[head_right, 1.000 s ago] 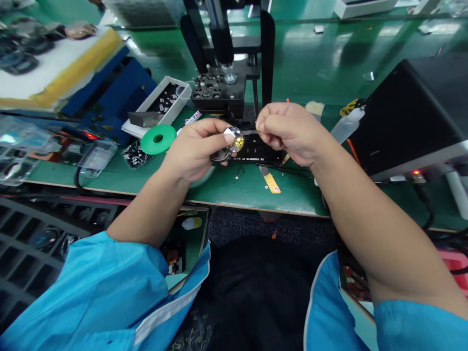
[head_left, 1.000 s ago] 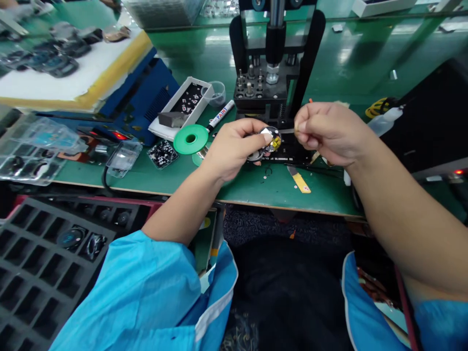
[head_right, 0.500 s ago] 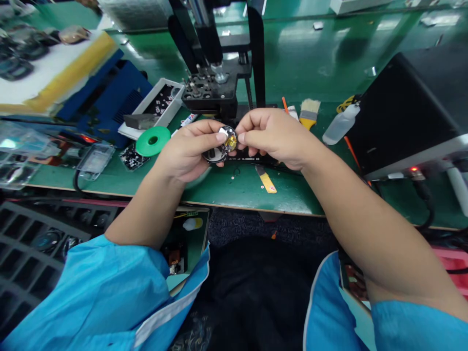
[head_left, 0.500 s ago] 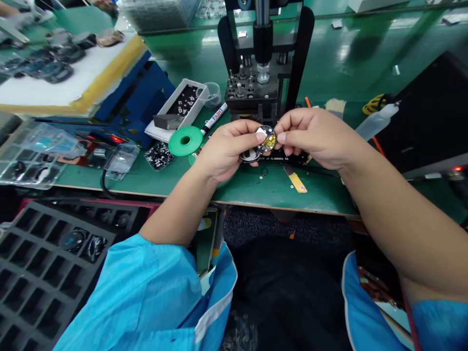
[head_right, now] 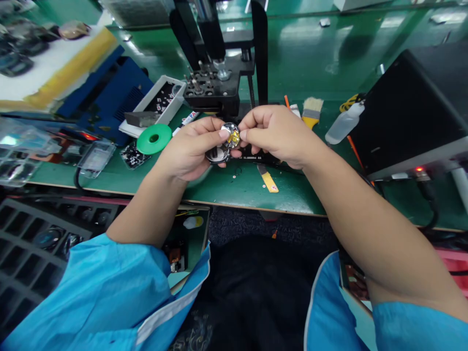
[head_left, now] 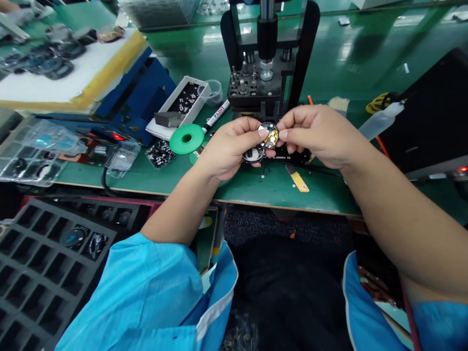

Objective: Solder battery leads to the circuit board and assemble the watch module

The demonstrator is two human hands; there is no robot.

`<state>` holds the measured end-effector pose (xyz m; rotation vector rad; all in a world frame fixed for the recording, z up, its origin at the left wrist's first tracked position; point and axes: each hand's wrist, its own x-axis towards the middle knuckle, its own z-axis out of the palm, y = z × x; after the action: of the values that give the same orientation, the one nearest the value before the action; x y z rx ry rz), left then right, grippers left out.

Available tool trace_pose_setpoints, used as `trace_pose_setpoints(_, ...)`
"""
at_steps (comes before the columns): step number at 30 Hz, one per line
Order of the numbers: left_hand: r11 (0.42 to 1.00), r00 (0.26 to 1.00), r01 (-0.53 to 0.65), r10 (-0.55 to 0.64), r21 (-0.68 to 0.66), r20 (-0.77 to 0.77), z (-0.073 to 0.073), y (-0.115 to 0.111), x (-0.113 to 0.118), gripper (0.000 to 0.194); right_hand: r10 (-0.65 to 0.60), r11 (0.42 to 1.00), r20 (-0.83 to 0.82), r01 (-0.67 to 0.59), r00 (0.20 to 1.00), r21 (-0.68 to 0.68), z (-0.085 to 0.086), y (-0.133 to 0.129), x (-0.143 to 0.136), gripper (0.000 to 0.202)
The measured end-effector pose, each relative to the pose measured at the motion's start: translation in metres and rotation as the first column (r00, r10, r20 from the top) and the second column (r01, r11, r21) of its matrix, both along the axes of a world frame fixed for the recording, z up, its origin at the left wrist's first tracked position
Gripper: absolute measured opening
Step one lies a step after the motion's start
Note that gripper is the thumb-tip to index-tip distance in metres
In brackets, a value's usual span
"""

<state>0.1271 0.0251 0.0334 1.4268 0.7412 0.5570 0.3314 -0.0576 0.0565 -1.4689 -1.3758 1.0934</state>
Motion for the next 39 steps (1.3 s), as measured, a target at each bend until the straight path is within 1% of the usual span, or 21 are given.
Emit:
trace_pose_setpoints(5,0.998,0.999,-0.013,0.016,0.058,-0.04,-0.003,0.0,0.0,0.031,-0.042,0.998,0.016,0.042,0.999,0.037,-0.002,0.0,-0.001,0.006)
trace_pose_setpoints(10,0.989,0.996,-0.044,0.054,0.14,-0.069,-0.007,0.0,0.002,0.026,-0.075,0.997,0.135,0.075,0.988,0.008,-0.001,-0.001,-0.002,0.014)
trace_pose_setpoints(13,0.986,0.995,-0.054,0.066,0.16,-0.069,-0.007,-0.002,0.004,0.021,-0.073,0.997,0.158,0.069,0.985,0.03,-0.001,-0.001,-0.001,0.011)
trace_pose_setpoints(16,0.984,0.995,-0.064,0.075,0.165,-0.06,-0.007,-0.004,0.004,0.017,-0.061,0.997,0.146,0.052,0.987,0.061,-0.001,-0.001,0.0,0.004)
trace_pose_setpoints(20,0.979,0.994,-0.098,0.106,0.179,-0.037,-0.006,-0.005,0.005,0.015,-0.05,0.998,0.155,0.045,0.987,0.037,0.002,-0.001,0.0,0.006)
trace_pose_setpoints(22,0.977,0.993,-0.104,0.112,0.187,-0.028,-0.006,-0.006,0.005,0.015,-0.053,0.998,0.188,0.048,0.981,0.03,0.003,-0.002,-0.001,0.008)
trace_pose_setpoints(24,0.971,0.994,-0.103,0.11,0.214,-0.019,-0.005,-0.007,0.005,0.016,-0.068,0.997,0.261,0.054,0.963,0.058,0.004,-0.002,-0.002,0.008)
trace_pose_setpoints(26,0.957,0.994,-0.093,0.104,0.276,-0.025,-0.006,-0.008,0.005,0.016,-0.085,0.993,0.367,0.047,0.927,0.112,0.003,-0.002,-0.003,0.009)
trace_pose_setpoints(28,0.93,0.994,-0.073,0.096,0.359,-0.046,-0.007,-0.009,0.005,0.014,-0.091,0.988,0.469,0.02,0.879,0.154,-0.001,-0.001,-0.004,0.009)
trace_pose_setpoints(31,0.864,0.993,-0.045,0.096,0.502,-0.076,-0.01,-0.009,0.004,0.006,-0.091,0.981,0.574,-0.027,0.814,0.193,-0.008,0.001,-0.005,0.006)
trace_pose_setpoints(33,0.816,0.991,-0.025,0.095,0.577,-0.092,-0.011,-0.009,0.003,0.003,-0.094,0.976,0.613,-0.048,0.785,0.21,-0.011,0.002,-0.006,0.006)
trace_pose_setpoints(35,0.792,0.991,0.007,0.077,0.61,-0.11,-0.009,-0.009,0.001,0.004,-0.075,0.978,0.618,-0.063,0.782,0.198,-0.011,0.002,-0.007,0.009)
trace_pose_setpoints(39,0.805,0.992,0.085,-0.011,0.588,-0.127,-0.001,-0.008,-0.003,0.008,0.013,0.992,0.554,-0.079,0.833,0.096,-0.003,0.0,-0.01,0.018)
